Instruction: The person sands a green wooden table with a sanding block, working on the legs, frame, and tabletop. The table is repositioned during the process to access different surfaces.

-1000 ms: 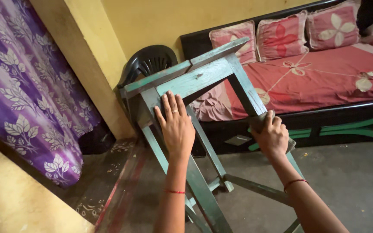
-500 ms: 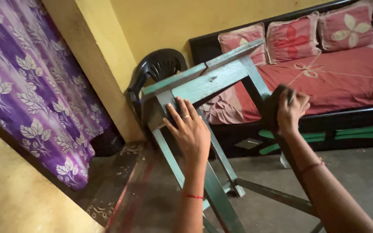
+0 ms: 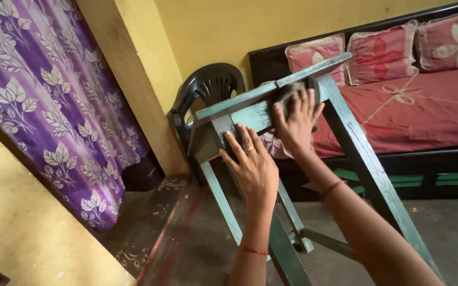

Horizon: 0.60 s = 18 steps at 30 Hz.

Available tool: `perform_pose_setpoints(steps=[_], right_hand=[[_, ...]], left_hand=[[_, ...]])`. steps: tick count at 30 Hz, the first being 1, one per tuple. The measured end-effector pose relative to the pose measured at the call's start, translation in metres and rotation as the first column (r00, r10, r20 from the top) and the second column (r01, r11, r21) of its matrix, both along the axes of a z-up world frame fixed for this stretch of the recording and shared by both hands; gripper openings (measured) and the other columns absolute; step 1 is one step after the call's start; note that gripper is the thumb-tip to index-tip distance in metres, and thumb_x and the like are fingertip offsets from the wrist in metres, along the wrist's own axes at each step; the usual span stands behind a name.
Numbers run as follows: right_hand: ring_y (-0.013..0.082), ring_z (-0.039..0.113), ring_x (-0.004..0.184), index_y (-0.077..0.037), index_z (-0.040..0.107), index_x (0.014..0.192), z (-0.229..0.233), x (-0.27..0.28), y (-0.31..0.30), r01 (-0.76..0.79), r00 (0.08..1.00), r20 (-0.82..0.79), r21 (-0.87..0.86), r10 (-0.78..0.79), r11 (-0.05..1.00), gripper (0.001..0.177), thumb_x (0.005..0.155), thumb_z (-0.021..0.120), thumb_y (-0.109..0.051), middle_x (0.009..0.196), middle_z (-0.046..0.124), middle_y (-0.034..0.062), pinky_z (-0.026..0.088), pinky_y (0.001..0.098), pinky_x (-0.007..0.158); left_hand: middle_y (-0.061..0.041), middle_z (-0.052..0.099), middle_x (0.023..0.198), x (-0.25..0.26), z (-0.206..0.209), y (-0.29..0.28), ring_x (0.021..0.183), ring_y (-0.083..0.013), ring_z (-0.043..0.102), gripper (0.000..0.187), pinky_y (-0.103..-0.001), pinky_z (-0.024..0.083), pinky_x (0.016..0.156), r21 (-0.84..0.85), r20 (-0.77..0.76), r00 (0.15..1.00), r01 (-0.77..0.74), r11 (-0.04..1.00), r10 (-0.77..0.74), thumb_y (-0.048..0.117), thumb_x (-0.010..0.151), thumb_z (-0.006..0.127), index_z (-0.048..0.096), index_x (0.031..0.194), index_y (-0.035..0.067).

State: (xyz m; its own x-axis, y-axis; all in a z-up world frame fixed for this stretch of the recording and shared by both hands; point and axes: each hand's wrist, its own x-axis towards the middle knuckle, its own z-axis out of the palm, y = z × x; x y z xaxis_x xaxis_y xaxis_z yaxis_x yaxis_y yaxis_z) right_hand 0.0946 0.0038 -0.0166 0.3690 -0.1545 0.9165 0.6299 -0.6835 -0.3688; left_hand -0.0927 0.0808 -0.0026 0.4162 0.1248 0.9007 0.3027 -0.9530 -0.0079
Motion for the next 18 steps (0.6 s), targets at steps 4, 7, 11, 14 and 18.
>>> perform_pose_setpoints(steps=[4,7,11,14,18], right_hand=[[0.0353,0.023,0.159,-0.013,0.05,0.156,-0.008,-0.055,0.018,-0.115,0.987,0.087,-0.225,0.137,0.968,0.058,0.106,0.056,-0.042,0.163,0.041,0.0159,0.001,0.0635,0.126],[0.0338,0.026,0.155,-0.019,0.052,0.153,0.001,-0.064,0.005,-0.137,0.987,0.033,-0.362,0.159,0.922,0.056,0.102,0.057,-0.043,0.161,0.042,0.0122,0.0,0.067,0.123],[0.0386,0.025,0.154,-0.014,0.049,0.154,0.007,-0.05,-0.016,-0.08,0.996,0.017,-0.323,0.091,0.943,0.061,0.103,0.055,-0.046,0.162,0.037,0.0146,0.005,0.0693,0.12],[0.0392,0.023,0.157,-0.016,0.049,0.158,0.005,-0.041,-0.024,-0.113,0.993,-0.055,-0.181,0.105,0.977,0.055,0.111,0.049,-0.044,0.166,0.035,0.0142,0.005,0.0723,0.121],[0.0399,0.019,0.157,-0.017,0.053,0.156,0.009,-0.061,-0.01,-0.163,0.985,-0.089,-0.242,0.145,0.956,0.052,0.11,0.047,-0.04,0.167,0.032,0.0168,0.002,0.0752,0.116]], left_hand=[[-0.017,0.044,0.158,0.0,-0.002,0.0,0.148,-0.0435,0.033,0.055,-0.066,0.028,0.115,0.029,-0.008,1.0,-0.006,1.0,0.007,0.021,0.095,0.048,0.054,0.146,0.002],[-0.015,0.045,0.158,0.001,-0.003,0.0,0.149,-0.043,0.033,0.053,-0.066,0.029,0.116,0.002,-0.001,0.999,0.037,0.999,-0.037,0.021,0.094,0.05,0.055,0.144,0.003],[-0.015,0.046,0.159,0.002,-0.003,0.001,0.15,-0.0418,0.035,0.054,-0.064,0.03,0.118,-0.021,0.048,0.996,0.072,0.997,-0.071,0.02,0.094,0.053,0.054,0.145,0.001],[-0.016,0.046,0.158,-0.001,-0.005,0.001,0.149,-0.0415,0.038,0.058,-0.064,0.031,0.117,-0.05,0.057,0.992,0.111,0.992,-0.109,0.023,0.093,0.056,0.053,0.145,-0.002],[-0.027,0.041,0.16,-0.003,-0.002,0.0,0.148,-0.0438,0.039,0.059,-0.062,0.03,0.12,-0.172,0.292,0.901,0.379,0.909,-0.32,0.032,0.107,0.054,0.045,0.148,-0.01]])
